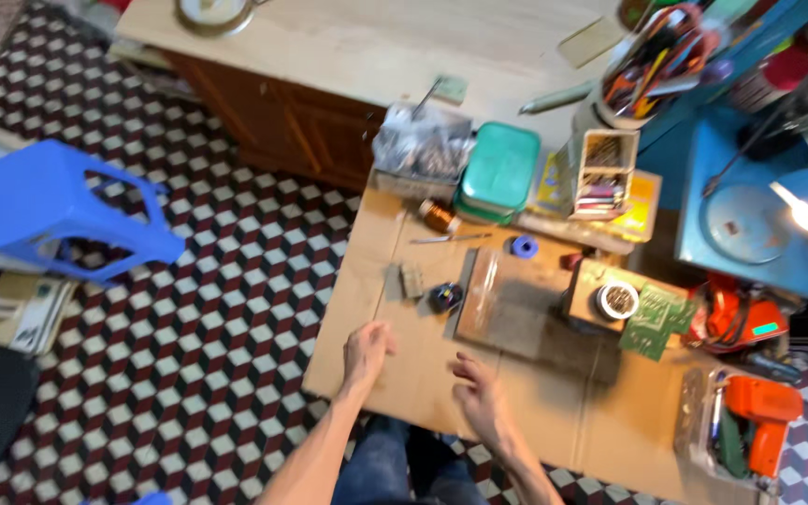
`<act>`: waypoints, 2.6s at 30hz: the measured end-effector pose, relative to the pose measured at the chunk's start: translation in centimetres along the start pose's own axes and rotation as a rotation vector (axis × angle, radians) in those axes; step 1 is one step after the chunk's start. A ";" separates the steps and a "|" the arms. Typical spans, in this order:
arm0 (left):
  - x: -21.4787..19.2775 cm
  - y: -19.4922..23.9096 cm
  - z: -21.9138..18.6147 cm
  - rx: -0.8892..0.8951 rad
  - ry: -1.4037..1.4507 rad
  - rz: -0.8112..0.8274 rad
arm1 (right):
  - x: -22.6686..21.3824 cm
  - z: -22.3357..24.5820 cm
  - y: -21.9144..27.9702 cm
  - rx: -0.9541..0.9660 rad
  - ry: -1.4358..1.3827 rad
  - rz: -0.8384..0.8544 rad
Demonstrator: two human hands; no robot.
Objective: The person uses a hot air gun to heat a small component on a circuit board, then inspects the board and uses a multimeter to test electrical continuity. They also briefly adjust a fan and handle a remote control.
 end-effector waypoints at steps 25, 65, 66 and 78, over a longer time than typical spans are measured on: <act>-1.9 -42.9 -42.8 0.855 -0.749 -0.113 | -2.8 0.4 -14.4 0.275 -0.353 -0.334; -1.2 24.7 -20.0 0.160 1.083 -0.128 | 1.7 16.7 5.2 0.296 -0.629 0.426; -1.7 25.7 -19.1 0.152 1.079 -0.175 | 2.4 16.5 5.9 0.304 -0.584 0.488; -8.4 29.5 -7.4 0.002 1.293 -0.515 | 8.3 13.5 9.3 0.352 -0.266 0.635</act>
Point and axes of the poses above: each hand's wrist, its own y-axis away from the middle knuckle, its own x-axis out of the palm, z = x × y, the point moved 6 cm from there along -y, towards the middle knuckle, and after that the axes turned 13 degrees about -y, right-handed, at the moved point
